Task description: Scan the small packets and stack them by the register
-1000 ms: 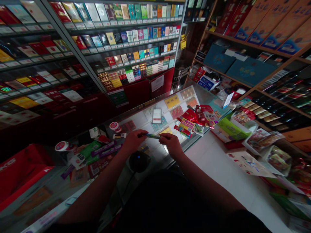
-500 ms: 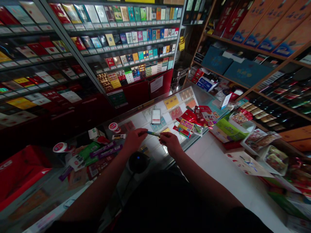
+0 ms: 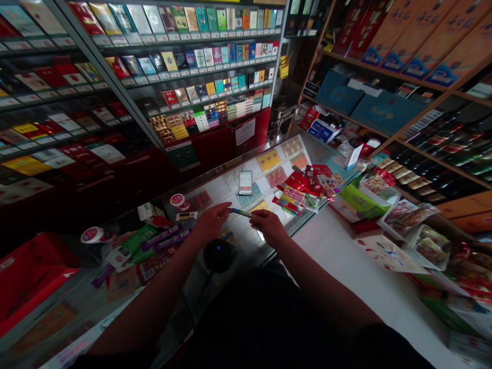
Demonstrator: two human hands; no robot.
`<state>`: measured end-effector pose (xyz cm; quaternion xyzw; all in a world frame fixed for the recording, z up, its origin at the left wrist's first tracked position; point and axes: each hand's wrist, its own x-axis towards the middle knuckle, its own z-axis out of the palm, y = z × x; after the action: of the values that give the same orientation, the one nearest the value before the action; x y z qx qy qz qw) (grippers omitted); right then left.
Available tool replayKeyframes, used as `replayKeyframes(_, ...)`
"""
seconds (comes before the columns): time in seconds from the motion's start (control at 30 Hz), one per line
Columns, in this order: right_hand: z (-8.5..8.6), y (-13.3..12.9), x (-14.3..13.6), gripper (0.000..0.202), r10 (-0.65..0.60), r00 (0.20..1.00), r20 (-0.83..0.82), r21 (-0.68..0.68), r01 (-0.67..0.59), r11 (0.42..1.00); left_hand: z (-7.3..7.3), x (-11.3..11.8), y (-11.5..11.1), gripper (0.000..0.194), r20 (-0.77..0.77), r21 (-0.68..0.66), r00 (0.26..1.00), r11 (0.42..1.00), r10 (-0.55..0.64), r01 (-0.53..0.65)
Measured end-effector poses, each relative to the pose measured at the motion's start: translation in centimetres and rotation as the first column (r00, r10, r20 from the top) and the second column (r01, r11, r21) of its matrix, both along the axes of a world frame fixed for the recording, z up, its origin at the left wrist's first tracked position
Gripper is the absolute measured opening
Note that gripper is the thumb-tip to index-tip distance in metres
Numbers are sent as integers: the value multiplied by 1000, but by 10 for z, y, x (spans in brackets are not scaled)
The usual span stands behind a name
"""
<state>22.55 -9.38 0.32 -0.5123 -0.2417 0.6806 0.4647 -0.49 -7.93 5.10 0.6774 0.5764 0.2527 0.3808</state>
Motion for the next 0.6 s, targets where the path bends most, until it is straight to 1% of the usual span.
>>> replayKeyframes(0.13, -6, 1, 1, 47, -2, 998, -66, -41, -1, 999, 2, -1, -2, 57, -5, -27, 1000, 1000, 3, -3)
replayKeyframes(0.3, -6, 3, 3, 57, 10, 993, -121, -37, -15, 999, -2, -5, -4, 60, 21, -12, 1000, 1000, 12, -12)
replayKeyframes(0.37, -6, 4, 4, 57, 50, 991, -125, -30, -54, 998, -2, -6, -5, 61, 31, -30, 999, 1000, 10, -9)
replayKeyframes(0.5, -9, 5, 5, 49, 172, 983, -70, -64, -176, 982, 2, -9, -8, 63, 43, -76, 999, 997, 8, -5)
replayKeyframes(0.6, -14, 4, 4, 46, 206, 977, -48, -62, -209, 976, 3, -11, -9, 63, 35, -94, 999, 995, 13, -10)
